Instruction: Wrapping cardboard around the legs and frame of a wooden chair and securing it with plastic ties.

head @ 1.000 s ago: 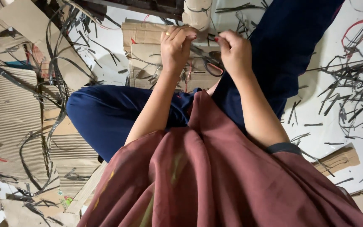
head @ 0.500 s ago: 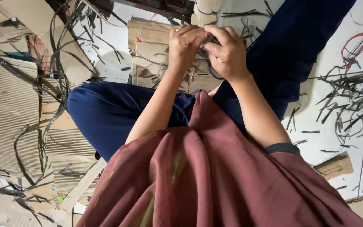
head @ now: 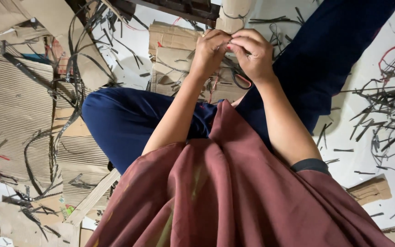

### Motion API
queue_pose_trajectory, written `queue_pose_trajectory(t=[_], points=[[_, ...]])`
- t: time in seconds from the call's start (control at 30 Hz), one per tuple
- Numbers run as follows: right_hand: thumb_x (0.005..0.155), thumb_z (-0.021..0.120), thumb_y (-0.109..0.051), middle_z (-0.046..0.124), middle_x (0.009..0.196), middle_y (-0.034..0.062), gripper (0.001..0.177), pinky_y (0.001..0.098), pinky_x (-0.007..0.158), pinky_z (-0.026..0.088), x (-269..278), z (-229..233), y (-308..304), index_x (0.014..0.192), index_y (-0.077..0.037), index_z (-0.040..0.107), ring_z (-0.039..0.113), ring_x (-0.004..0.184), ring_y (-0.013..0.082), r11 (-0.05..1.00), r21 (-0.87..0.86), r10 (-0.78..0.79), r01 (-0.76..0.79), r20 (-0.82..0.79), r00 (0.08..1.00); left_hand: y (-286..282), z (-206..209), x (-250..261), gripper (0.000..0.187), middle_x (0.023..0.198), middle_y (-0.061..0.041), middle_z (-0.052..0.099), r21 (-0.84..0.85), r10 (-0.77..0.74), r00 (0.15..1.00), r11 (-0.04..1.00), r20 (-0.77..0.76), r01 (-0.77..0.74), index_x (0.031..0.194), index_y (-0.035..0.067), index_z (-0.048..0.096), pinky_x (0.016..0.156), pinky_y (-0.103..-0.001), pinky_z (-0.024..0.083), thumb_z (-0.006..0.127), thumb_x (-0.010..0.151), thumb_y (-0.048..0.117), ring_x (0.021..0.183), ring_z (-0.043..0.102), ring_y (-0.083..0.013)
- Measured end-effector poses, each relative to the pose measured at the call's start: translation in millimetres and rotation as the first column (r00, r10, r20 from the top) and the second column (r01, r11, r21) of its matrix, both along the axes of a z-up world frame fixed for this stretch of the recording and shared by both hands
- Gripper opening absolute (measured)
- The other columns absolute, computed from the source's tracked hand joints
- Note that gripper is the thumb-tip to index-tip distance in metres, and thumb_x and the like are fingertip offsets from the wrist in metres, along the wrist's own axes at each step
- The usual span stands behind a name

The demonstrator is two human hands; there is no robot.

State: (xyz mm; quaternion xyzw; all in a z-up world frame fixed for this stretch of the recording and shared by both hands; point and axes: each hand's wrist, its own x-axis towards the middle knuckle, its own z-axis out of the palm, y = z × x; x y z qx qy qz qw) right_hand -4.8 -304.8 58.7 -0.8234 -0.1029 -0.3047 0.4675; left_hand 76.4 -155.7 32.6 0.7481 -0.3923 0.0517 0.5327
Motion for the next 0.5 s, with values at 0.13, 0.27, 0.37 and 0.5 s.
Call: queue_pose_trajectory(t=[0.13,0.27,0.37,0.5], points=[[0.088,0.082,0.011,0.072,0.099,0.0151,0.013,0.0325,0.070,0.053,0.5,1.6,-3.1,0.097,0.008,0.074,0.066,0.078,0.0247,0.999,0.021,-0.044,0.043,0.022,0.999,-3.1,-1.9,-5.0,0.005,0.093,-0.005,0.067,0.081,0.055,0.998,0.995,0.036,-0.057,0.086,0.005,0.066,0.079,-0.038,0.048,0.070,0.084,0.003,0.085,0.061,-0.0259],[0.084,0.083,0.016,0.073,0.096,0.0145,0.017,0.0316,0.068,0.054,0.9,-2.2,-6.0,0.095,0.008,0.074,0.066,0.076,0.0236,0.999,0.023,-0.027,0.026,0.030,0.999,-3.2,-6.7,-5.6,0.003,0.094,-0.004,0.066,0.183,0.101,0.994,0.977,0.047,-0.108,0.091,0.006,0.064,0.089,-0.040,0.041,0.066,0.091,0.009,0.089,0.060,-0.0235],[0.085,0.081,0.019,0.072,0.094,0.0146,0.018,0.0315,0.064,0.052,-0.7,-2.0,-4.5,0.096,0.007,0.073,0.065,0.073,0.0228,0.999,0.024,-0.035,0.034,0.033,0.999,-3.1,-0.1,-9.6,0.007,0.098,-0.003,0.068,0.254,0.135,0.991,0.958,0.003,-0.132,0.093,0.008,0.066,0.095,-0.041,0.038,0.063,0.093,0.014,0.096,0.060,-0.0233],[0.084,0.078,0.016,0.064,0.086,0.0098,0.018,0.0337,0.060,0.047,-0.3,-6.4,-5.1,0.095,0.003,0.075,0.056,0.066,0.0224,0.975,-0.194,-0.100,0.107,0.045,0.994,-4.2,1.0,-7.8,0.008,0.090,-0.004,0.072,0.284,0.223,0.973,0.931,0.055,-0.229,0.088,0.009,0.068,0.095,-0.040,0.040,0.063,0.091,0.015,0.090,0.062,-0.0223]])
